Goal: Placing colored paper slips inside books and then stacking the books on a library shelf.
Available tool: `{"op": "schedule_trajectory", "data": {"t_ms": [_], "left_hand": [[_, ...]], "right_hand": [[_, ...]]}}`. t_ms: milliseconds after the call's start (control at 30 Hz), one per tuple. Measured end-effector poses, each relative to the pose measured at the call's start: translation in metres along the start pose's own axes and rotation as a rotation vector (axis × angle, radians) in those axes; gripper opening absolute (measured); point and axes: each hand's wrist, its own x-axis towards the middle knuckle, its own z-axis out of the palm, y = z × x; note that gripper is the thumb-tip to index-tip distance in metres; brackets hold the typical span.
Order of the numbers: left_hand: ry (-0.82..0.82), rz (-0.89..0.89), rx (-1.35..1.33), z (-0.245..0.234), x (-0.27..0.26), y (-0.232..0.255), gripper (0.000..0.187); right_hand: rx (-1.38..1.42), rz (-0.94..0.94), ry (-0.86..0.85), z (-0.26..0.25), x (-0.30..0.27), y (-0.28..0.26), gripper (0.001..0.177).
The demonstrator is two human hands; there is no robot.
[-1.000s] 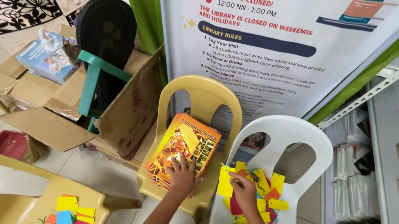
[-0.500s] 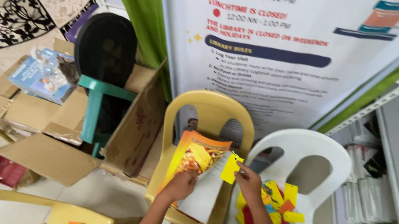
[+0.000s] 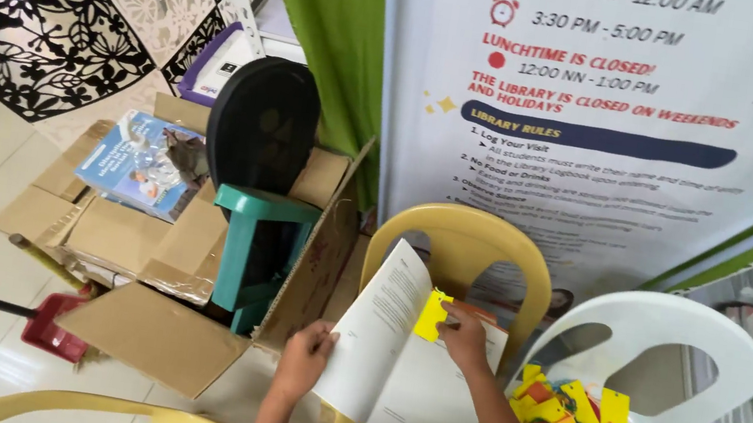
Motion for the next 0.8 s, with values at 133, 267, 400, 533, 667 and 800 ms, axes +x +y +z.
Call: {"op": "schedule_trajectory", "data": {"t_ms": [133, 267, 400, 533, 667, 800], "left_hand": [[-0.040, -0.089, -0.004, 0.012, -0.008, 0.033, 0.016], [-0.220, -0.069, 0.052, 0.028, -0.006, 0.066, 0.032], [-0.275, -0.117, -0.005, 0.035, 0.002, 0.053, 0.029], [-0.260, -0.053, 0.144, 0.019, 0.004, 0.056, 0.032], [-0.113, -0.070, 0.241, 0.006, 0.008, 0.054, 0.038], [-0.059, -0.132, 0.259, -0.001, 0.005, 0.058, 0.037]], "right_hand": [[0.070, 0.024, 0.085, 0.003, 0.004, 0.007, 0.049], [0.075, -0.127, 0.532, -0.025, -0.002, -0.018, 0.050], [0.393, -0.295, 0.622, -0.057, -0.014, -0.065, 0.055], [0.464, -0.148, 0.494, -0.055, -0.017, -0.093, 0.057], [-0.144, -0.181, 0.220, -0.026, 0.004, -0.042, 0.050], [-0.203, -0.154, 0.052, 0.001, 0.009, -0.027, 0.054]]}}
